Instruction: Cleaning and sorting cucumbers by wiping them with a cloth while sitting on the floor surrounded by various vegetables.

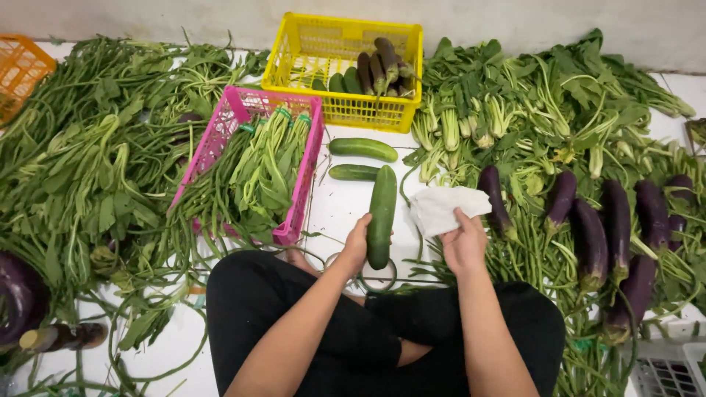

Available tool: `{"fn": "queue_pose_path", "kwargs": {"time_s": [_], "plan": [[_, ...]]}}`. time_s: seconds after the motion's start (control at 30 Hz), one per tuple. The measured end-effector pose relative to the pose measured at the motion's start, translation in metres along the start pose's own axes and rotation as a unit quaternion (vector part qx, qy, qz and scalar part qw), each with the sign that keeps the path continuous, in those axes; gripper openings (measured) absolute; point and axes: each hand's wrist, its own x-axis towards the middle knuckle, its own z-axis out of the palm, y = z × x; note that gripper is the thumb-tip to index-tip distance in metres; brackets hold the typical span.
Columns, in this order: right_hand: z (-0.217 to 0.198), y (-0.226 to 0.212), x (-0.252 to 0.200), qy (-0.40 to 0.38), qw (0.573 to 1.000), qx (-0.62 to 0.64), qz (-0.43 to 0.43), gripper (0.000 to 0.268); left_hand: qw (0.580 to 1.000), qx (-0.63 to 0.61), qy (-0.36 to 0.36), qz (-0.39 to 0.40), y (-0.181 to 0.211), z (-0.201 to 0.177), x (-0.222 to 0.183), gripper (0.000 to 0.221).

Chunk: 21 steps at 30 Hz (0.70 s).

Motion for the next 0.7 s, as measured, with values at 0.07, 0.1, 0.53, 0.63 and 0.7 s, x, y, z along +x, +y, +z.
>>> {"fn": "queue_pose_path", "kwargs": {"time_s": [0.07,0.1,0.53,0.63,0.7], "plan": [[0.010,0.010,-0.004,0.008,1.000,-0.009,-0.021,0.042,0.997,0.068,0.000,0.037,0.015,0.014,-0.019,0.052],[0.015,0.015,-0.006,0.017,0.999,-0.019,-0.043,0.041,0.988,0.133,0.000,0.073,0.022,0.022,-0.029,0.057],[0.086,0.037,-0.063,-0.202,0.842,-0.458,-0.200,0.052,0.978,0.201,-0.031,0.035,0.041,0.046,-0.058,0.061],[0.069,0.048,-0.050,-0.288,0.785,-0.474,-0.276,0.055,0.990,0.138,-0.022,0.027,0.039,0.039,-0.044,0.069],[0.068,0.050,-0.061,-0.337,0.775,-0.472,-0.251,0.060,0.995,0.085,0.029,0.041,0.039,0.032,-0.034,0.062]]}}
